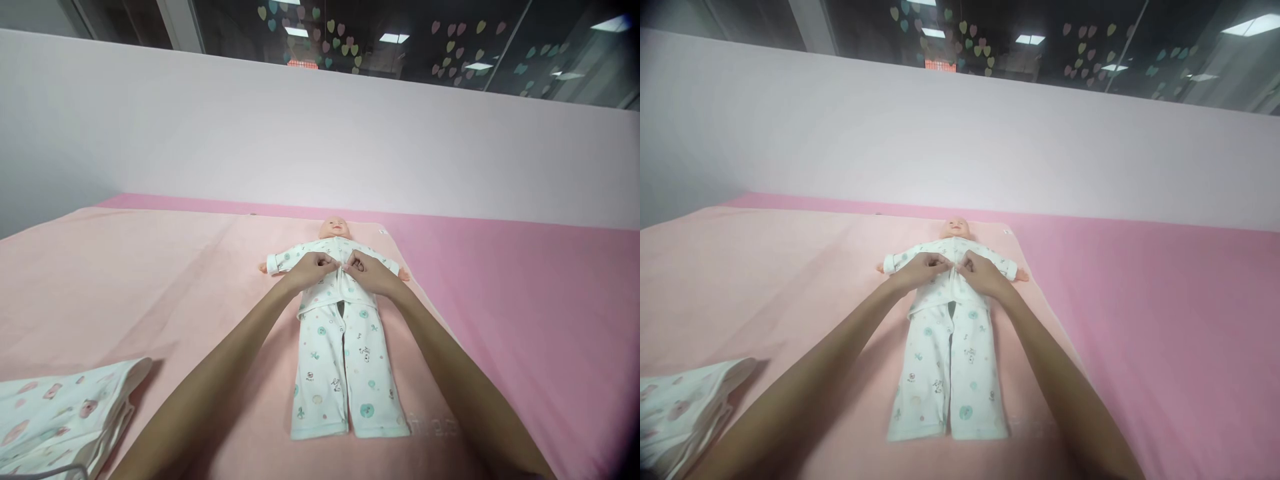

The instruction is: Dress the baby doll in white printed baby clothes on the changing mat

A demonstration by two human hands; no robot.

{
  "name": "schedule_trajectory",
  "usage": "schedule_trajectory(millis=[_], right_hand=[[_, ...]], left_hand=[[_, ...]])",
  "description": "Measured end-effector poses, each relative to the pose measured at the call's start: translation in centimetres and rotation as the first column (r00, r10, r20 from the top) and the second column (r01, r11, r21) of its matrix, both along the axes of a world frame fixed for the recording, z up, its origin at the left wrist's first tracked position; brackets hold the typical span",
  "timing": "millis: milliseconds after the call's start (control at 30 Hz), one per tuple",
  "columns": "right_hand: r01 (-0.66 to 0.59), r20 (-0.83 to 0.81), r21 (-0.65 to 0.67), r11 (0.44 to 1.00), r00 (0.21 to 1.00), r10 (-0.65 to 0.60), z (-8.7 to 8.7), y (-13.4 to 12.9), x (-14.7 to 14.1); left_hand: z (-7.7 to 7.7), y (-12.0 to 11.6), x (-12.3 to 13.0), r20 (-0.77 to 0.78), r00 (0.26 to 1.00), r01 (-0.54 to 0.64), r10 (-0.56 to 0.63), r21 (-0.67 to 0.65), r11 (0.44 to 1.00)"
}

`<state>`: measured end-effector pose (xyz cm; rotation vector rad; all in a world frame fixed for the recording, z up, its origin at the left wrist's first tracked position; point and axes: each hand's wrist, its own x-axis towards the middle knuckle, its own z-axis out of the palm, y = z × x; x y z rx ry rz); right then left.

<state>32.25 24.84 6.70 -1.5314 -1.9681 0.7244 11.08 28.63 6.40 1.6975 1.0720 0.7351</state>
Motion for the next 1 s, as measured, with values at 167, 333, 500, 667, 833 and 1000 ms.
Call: schedule_trajectory(millis=[167,333,500,667,833,1000], right_hand=[[0.161,0.260,0.344,0.925,0.930,-0.259,-1.4,-2.4,-3.9],[0.163,0.387,0.372,0.914,0.868,-0.312,-1.1,-2.9,-4.7],[0.135,0.125,0.140,0.981,0.980,-0.153,1.5,1.5,-1.3],[0.096,-0.134,0.021,0.995,0.987,-0.092,-0.3,6.0,0.1],[0.006,-0.203,0.025,1.000,0.979,-0.001,-2.2,6.8,0.8],[0.002,-0.240,0.002,1.000,0.971,-0.001,-2.0,6.7,1.6]], left_hand=[[0.3,-0.6,0.4,0.013,1.000,-0.015,0.015,0.009,1.000],[0.3,-0.4,0.5,0.021,0.999,-0.039,0.040,-0.033,0.999],[0.5,1.8,0.6,-0.054,0.992,-0.105,0.110,0.081,0.991],[0.0,3.8,1.8,-0.069,0.988,-0.134,0.140,0.091,0.987],[-0.3,3.4,1.9,-0.037,0.992,-0.118,0.120,0.042,0.992],[-0.5,3.5,1.2,-0.029,0.995,-0.096,0.098,0.068,0.993]])
